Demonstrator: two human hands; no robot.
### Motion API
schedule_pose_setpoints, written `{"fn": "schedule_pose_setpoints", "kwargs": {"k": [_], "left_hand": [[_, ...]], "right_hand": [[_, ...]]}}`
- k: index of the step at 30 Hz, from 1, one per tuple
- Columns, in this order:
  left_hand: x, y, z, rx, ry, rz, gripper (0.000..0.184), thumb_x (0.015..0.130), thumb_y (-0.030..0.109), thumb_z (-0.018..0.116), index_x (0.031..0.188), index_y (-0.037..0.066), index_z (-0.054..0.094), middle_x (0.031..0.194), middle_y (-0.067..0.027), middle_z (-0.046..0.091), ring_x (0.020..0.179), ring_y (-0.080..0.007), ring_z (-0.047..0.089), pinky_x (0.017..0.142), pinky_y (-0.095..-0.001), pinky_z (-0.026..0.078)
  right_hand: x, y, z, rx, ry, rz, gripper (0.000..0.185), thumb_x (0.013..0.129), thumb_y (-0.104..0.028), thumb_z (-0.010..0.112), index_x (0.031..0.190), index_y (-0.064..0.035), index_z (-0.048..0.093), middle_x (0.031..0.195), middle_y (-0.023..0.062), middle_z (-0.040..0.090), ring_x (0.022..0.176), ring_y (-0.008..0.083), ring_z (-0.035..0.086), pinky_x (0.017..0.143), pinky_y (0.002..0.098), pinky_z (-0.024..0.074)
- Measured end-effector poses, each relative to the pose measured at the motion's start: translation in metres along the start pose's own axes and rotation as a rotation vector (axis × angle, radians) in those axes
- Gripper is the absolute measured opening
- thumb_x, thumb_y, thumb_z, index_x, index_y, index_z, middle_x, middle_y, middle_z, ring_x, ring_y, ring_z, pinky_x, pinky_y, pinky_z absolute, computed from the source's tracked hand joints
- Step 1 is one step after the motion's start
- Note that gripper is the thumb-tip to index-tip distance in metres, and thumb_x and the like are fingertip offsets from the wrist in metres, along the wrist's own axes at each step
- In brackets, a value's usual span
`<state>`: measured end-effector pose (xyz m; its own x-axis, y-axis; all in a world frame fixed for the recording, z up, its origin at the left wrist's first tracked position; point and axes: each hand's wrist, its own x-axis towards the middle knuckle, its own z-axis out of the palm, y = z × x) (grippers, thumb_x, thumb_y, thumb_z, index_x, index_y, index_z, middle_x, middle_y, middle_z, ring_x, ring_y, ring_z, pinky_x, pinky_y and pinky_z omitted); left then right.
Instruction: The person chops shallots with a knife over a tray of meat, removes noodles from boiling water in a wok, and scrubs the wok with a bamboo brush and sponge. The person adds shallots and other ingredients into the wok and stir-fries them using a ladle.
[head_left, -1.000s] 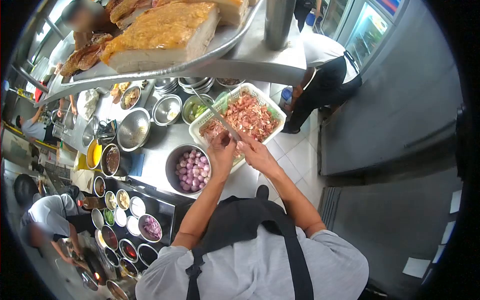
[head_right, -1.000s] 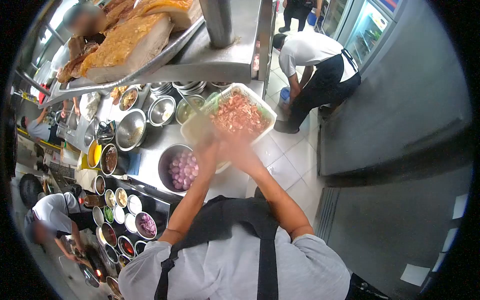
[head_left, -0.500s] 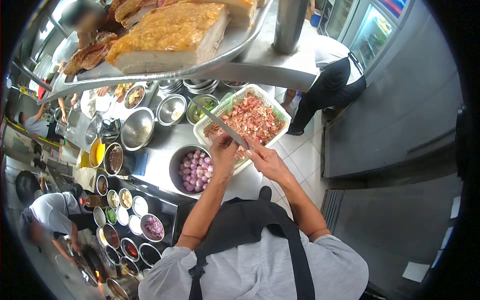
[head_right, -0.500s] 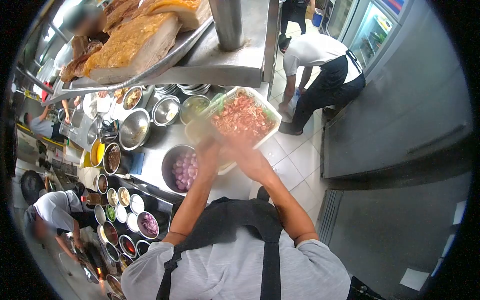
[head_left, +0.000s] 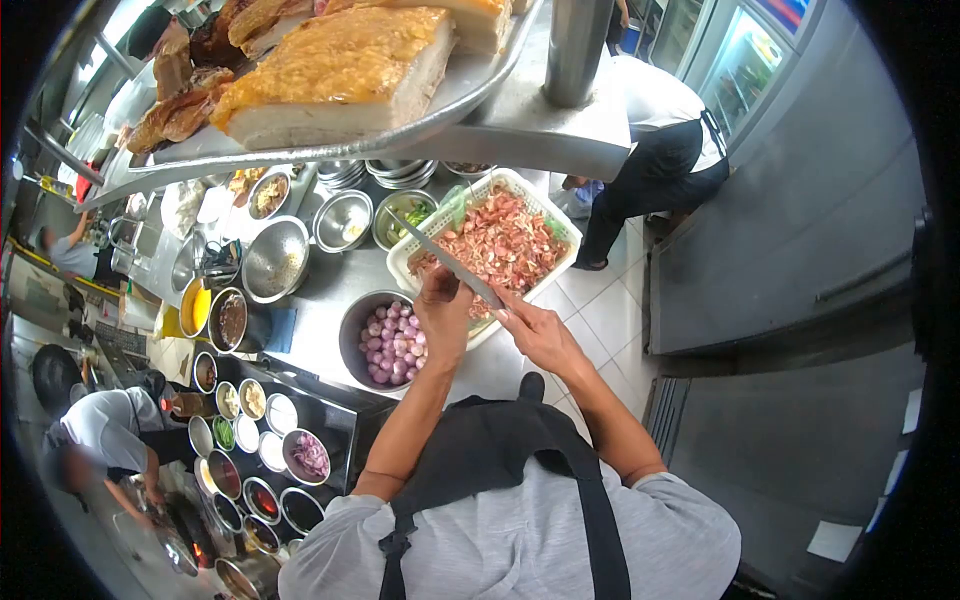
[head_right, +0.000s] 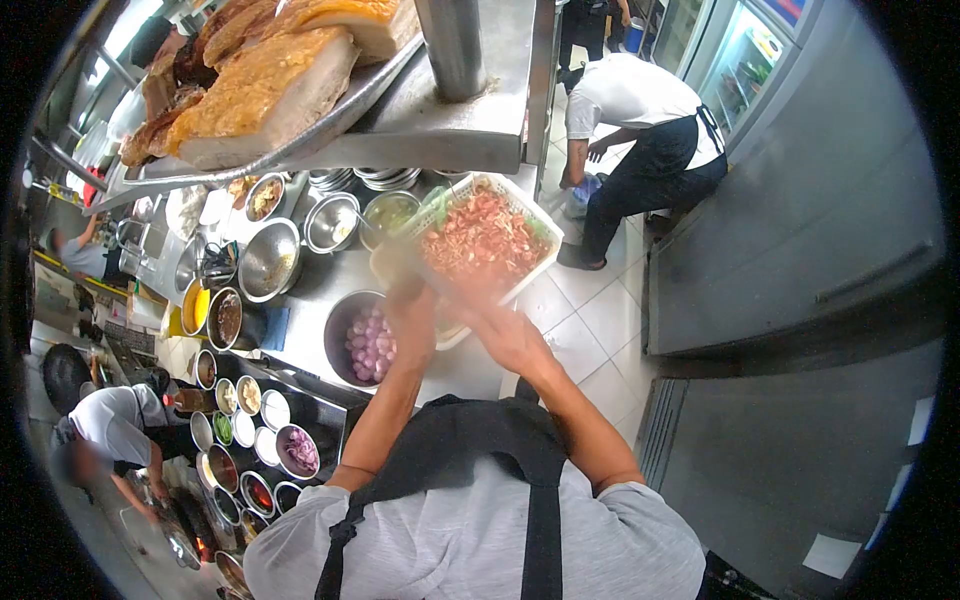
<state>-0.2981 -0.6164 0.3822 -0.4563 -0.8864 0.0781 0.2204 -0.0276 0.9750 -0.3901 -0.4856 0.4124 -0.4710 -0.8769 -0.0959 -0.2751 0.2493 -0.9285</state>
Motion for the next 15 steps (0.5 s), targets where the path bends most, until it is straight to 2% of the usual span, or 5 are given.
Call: {"fn": "schedule_pose_setpoints", "kwargs": {"k": [5, 8, 10, 12, 15], "left_hand": [[0.003, 0.001, 0.006, 0.161, 0.034, -0.030, 0.017, 0.087, 0.002, 0.067, 0.103, -0.004, 0.063, 0.092, -0.0030, 0.065, 0.084, -0.0091, 0.061, 0.077, -0.0237, 0.049], [0.001, -0.001, 0.005, 0.249, 0.019, 0.097, 0.017, 0.084, 0.010, 0.059, 0.094, -0.004, 0.062, 0.079, -0.0060, 0.063, 0.077, -0.0140, 0.056, 0.068, -0.0315, 0.046], [-0.003, -0.004, 0.006, 0.217, -0.074, -0.066, 0.023, 0.088, 0.000, 0.064, 0.110, -0.004, 0.060, 0.096, -0.0042, 0.065, 0.089, -0.0100, 0.061, 0.080, -0.0247, 0.050], [-0.010, -0.006, 0.011, 0.229, -0.108, -0.027, 0.024, 0.089, 0.001, 0.064, 0.112, -0.004, 0.059, 0.099, -0.0048, 0.064, 0.091, -0.0110, 0.062, 0.082, -0.0252, 0.050], [-0.008, -0.018, 0.010, 0.125, -0.178, -0.008, 0.025, 0.091, 0.004, 0.063, 0.114, -0.004, 0.057, 0.104, -0.0068, 0.064, 0.098, -0.0136, 0.062, 0.088, -0.0270, 0.050]], "right_hand": [[0.014, 0.019, 0.013, 0.043, 0.068, 0.013, 0.053, 0.096, -0.039, 0.054, 0.142, -0.0122, 0.048, 0.066, 0.0036, 0.054, 0.060, 0.0100, 0.049, 0.062, 0.0292, 0.0452], [0.021, 0.029, 0.019, 0.025, 0.164, -0.194, 0.052, 0.096, -0.037, 0.054, 0.141, -0.0104, 0.050, 0.064, 0.0014, 0.053, 0.059, 0.0083, 0.047, 0.058, 0.0270, 0.0438], [0.027, 0.031, 0.017, 0.049, 0.099, -0.131, 0.051, 0.097, -0.036, 0.054, 0.142, -0.0113, 0.049, 0.065, -0.0003, 0.055, 0.056, 0.0063, 0.045, 0.054, 0.0243, 0.0416], [0.037, 0.028, 0.016, 0.132, 0.069, -0.217, 0.051, 0.098, -0.035, 0.053, 0.144, -0.0128, 0.046, 0.063, -0.0017, 0.054, 0.054, 0.0047, 0.043, 0.050, 0.0218, 0.0385], [0.031, 0.003, 0.002, 0.309, -0.045, -0.139, 0.051, 0.101, -0.039, 0.049, 0.145, -0.0145, 0.044, 0.057, -0.0046, 0.045, 0.046, 0.0032, 0.038, 0.042, 0.0200, 0.0329]]}}
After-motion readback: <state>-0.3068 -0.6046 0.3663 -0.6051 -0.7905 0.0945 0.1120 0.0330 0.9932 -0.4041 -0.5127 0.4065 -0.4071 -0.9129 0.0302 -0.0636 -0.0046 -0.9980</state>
